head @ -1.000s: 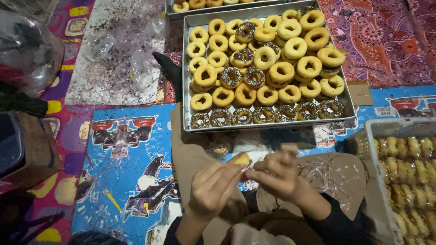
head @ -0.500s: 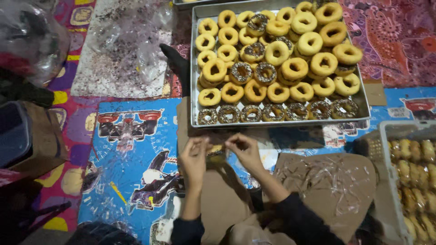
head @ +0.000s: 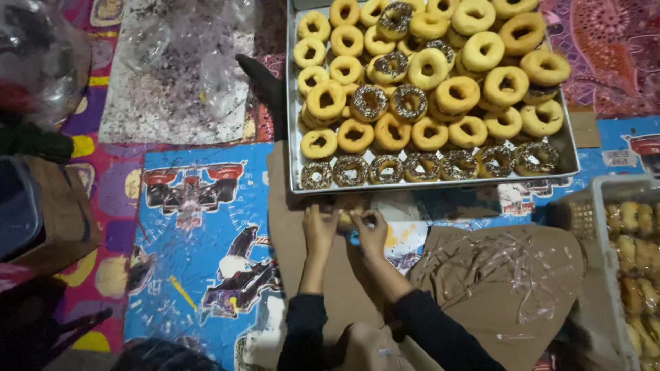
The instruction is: The person sits on the floor and repeatedly picks donuts from a metal tray, places them into small plastic bags, and sets the filled bags into a white basket. The task continues with multiple donuts being packaged one by one.
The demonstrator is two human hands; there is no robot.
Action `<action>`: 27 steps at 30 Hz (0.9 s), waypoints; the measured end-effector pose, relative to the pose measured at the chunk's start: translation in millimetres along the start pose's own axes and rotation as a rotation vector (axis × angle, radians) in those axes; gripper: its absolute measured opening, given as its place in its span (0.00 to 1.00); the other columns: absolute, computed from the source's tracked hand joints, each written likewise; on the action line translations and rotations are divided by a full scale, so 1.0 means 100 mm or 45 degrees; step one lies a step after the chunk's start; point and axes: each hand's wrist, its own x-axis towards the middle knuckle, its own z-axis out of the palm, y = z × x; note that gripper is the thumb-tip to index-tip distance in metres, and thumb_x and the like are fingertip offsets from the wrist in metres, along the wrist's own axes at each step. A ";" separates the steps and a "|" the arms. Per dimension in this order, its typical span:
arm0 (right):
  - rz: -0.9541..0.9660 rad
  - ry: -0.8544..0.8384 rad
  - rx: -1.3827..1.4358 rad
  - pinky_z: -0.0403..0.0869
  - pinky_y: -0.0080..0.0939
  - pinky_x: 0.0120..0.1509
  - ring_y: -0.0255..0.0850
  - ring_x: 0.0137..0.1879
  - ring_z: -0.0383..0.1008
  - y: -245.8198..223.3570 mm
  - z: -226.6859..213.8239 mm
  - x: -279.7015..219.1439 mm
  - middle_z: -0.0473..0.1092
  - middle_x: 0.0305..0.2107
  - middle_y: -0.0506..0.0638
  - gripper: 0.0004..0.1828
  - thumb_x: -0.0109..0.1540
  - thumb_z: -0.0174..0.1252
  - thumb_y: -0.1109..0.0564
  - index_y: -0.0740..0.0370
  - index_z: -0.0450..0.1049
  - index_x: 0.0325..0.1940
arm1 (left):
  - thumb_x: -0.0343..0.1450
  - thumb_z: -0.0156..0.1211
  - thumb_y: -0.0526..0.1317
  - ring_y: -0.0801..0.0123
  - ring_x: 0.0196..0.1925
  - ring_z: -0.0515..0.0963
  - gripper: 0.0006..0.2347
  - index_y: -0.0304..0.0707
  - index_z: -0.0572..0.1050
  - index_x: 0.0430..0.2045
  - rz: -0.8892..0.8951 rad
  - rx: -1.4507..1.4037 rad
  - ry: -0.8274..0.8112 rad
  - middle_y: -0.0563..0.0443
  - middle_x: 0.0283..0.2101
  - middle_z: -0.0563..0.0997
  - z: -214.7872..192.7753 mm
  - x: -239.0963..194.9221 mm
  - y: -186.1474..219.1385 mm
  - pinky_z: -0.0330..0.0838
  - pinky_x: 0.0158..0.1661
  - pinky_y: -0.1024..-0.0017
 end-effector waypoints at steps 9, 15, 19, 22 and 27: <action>0.833 -0.205 0.814 0.78 0.44 0.50 0.47 0.53 0.75 -0.29 -0.01 0.02 0.68 0.52 0.60 0.44 0.52 0.68 0.64 0.61 0.53 0.66 | 0.73 0.54 0.62 0.39 0.47 0.83 0.29 0.26 0.83 0.34 -0.397 0.468 -0.683 0.26 0.38 0.82 0.06 0.16 0.13 0.75 0.50 0.54; 0.040 -1.058 0.696 0.63 0.50 0.80 0.51 0.77 0.58 -0.82 -0.71 -0.88 0.54 0.72 0.58 0.77 0.45 0.82 0.50 0.59 0.32 0.82 | 0.51 0.80 0.59 0.37 0.70 0.60 0.55 0.28 0.52 0.67 0.326 -0.109 -0.254 0.30 0.65 0.64 -1.12 -1.21 0.50 0.62 0.63 0.47; -0.307 -1.345 0.486 0.59 0.51 0.84 0.51 0.81 0.56 -0.81 -0.76 -1.12 0.51 0.76 0.61 0.71 0.46 0.81 0.46 0.62 0.43 0.82 | 0.59 0.73 0.64 0.44 0.75 0.62 0.56 0.25 0.45 0.72 0.315 -0.306 -0.380 0.28 0.73 0.58 -1.15 -1.66 0.24 0.58 0.71 0.51; -0.270 -1.415 0.621 0.61 0.47 0.84 0.47 0.78 0.60 -0.75 -0.78 -1.08 0.59 0.70 0.57 0.67 0.50 0.78 0.44 0.62 0.44 0.82 | 0.58 0.71 0.67 0.46 0.73 0.63 0.58 0.25 0.43 0.72 0.185 -0.487 -0.181 0.30 0.74 0.55 -0.91 -1.79 0.26 0.61 0.69 0.53; -0.171 -1.146 0.300 0.71 0.48 0.73 0.46 0.67 0.70 -0.86 -1.91 -0.79 0.68 0.60 0.56 0.58 0.47 0.78 0.47 0.62 0.57 0.75 | 0.58 0.73 0.68 0.45 0.75 0.59 0.61 0.29 0.37 0.74 0.178 -0.840 -0.702 0.34 0.77 0.48 -0.22 -1.86 0.84 0.60 0.68 0.52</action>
